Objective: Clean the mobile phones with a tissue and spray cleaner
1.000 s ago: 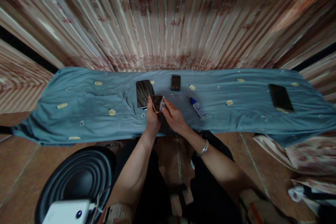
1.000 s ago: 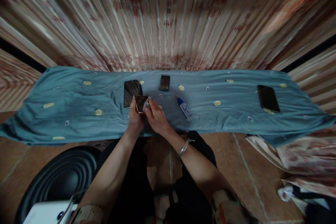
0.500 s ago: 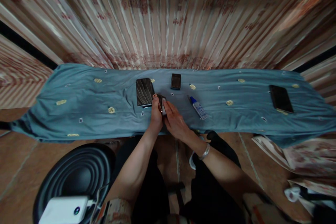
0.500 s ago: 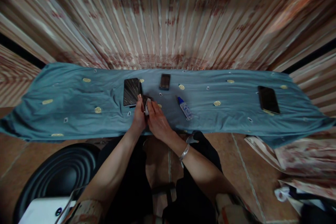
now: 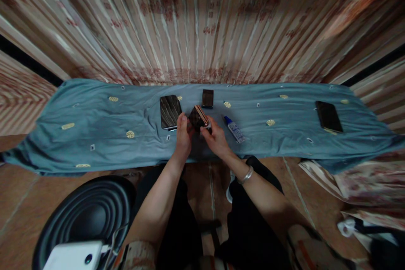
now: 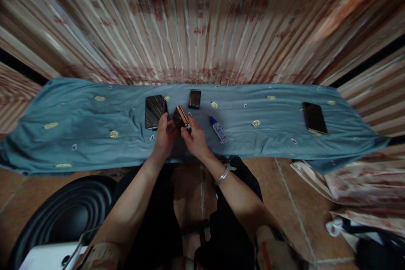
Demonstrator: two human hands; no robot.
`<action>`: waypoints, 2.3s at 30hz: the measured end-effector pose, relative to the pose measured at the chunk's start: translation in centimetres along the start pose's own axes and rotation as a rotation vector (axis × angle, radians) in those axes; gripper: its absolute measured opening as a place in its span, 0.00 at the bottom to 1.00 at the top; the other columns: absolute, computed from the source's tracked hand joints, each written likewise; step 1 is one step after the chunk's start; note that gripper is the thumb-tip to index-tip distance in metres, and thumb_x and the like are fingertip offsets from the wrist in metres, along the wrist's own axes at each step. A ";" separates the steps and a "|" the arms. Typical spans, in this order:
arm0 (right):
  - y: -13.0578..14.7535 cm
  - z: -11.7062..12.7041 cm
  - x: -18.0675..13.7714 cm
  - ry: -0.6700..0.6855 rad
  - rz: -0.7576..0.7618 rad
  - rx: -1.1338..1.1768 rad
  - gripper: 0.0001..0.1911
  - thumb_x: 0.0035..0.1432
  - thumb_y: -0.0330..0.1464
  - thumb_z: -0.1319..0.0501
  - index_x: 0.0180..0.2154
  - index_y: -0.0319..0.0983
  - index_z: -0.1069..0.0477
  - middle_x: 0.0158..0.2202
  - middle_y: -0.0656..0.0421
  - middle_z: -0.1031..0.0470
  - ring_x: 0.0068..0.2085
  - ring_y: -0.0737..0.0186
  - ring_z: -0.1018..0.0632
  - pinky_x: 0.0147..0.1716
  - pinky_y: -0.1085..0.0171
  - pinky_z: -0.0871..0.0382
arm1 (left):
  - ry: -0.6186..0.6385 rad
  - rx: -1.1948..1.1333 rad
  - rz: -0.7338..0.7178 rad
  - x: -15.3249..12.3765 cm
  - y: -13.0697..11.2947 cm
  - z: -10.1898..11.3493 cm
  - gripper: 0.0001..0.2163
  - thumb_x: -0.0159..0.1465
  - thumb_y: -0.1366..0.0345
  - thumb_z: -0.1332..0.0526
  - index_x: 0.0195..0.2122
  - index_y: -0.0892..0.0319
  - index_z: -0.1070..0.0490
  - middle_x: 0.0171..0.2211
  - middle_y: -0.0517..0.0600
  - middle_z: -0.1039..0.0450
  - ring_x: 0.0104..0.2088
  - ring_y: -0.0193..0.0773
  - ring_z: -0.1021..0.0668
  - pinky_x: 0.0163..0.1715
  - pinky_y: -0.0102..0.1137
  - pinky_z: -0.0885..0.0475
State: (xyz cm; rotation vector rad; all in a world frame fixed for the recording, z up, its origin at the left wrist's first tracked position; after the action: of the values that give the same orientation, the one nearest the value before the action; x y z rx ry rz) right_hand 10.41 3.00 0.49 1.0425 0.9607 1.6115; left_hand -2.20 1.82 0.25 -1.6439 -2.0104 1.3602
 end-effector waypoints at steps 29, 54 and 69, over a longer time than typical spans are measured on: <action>-1.0 -1.3 -0.5 0.246 -0.560 0.804 0.17 0.44 0.43 0.24 0.30 0.40 0.23 0.28 0.61 0.20 0.28 0.64 0.21 0.33 0.63 0.22 | 0.171 -0.170 0.128 -0.4 -1.2 -0.7 0.21 0.72 0.47 0.50 0.54 0.53 0.27 0.44 0.52 0.19 0.46 0.42 0.17 0.50 0.38 0.23; -0.6 2.3 0.9 0.188 -0.108 0.071 0.27 0.50 0.48 0.30 0.47 0.39 0.20 0.33 0.61 0.20 0.34 0.60 0.22 0.36 0.62 0.28 | 0.109 -0.108 0.214 0.1 -0.5 0.2 0.28 0.71 0.44 0.54 0.47 0.61 0.23 0.33 0.56 0.19 0.37 0.44 0.17 0.44 0.38 0.21; 0.9 2.1 0.2 0.107 0.257 -0.223 0.22 0.58 0.40 0.29 0.54 0.45 0.23 0.54 0.55 0.19 0.57 0.51 0.20 0.59 0.53 0.28 | 0.052 -0.137 0.291 -1.1 -0.2 -0.9 0.29 0.74 0.47 0.59 0.48 0.64 0.25 0.30 0.52 0.21 0.28 0.37 0.19 0.28 0.28 0.25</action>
State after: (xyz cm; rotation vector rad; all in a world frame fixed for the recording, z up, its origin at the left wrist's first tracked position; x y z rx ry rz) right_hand 12.06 3.21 2.00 0.9614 0.7162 1.9538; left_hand -1.35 1.41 1.31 -2.0779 -1.9306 1.2738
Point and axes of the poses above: each hand's wrist, its own x-axis towards the middle knuckle, its own z-axis out of the back of the hand, y = z × x, the point moved 4 cm from there along x, towards the middle knuckle
